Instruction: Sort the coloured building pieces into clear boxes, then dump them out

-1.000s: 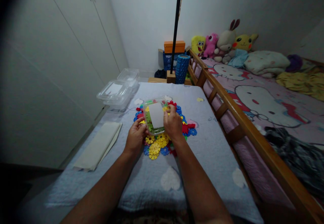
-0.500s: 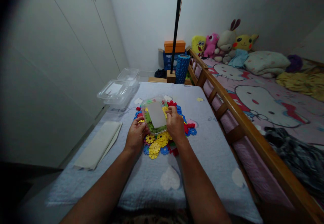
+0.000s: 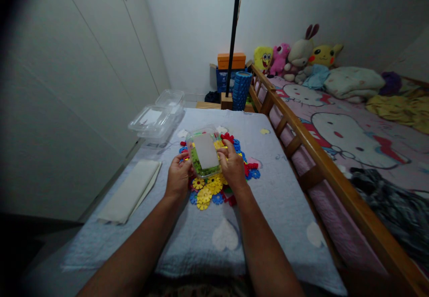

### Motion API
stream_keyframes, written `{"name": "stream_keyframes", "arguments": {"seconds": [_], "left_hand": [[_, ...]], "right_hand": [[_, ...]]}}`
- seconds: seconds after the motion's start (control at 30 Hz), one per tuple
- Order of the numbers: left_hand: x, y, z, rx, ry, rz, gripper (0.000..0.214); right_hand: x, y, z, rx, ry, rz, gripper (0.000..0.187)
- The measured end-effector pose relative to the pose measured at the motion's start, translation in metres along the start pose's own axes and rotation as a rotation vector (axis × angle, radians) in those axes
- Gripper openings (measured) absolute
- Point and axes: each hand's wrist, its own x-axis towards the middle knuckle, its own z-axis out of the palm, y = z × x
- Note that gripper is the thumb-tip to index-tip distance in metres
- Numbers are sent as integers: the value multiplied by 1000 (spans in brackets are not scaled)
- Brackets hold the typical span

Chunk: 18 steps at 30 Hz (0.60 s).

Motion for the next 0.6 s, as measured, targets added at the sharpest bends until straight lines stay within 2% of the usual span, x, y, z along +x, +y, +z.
{"name": "stream_keyframes", "arguments": {"seconds": [0.17, 0.3, 0.6], "left_hand": [[3, 1, 1, 48, 52, -10, 45], [6, 0, -1, 45, 63, -39, 47], [20, -4, -5, -59, 26, -113, 42]], "right_hand": [[-3, -1, -2, 14, -13, -2, 36], [-8, -8, -3, 51, 5, -72, 35], [-15, -14, 2, 147, 139, -49, 33]]}}
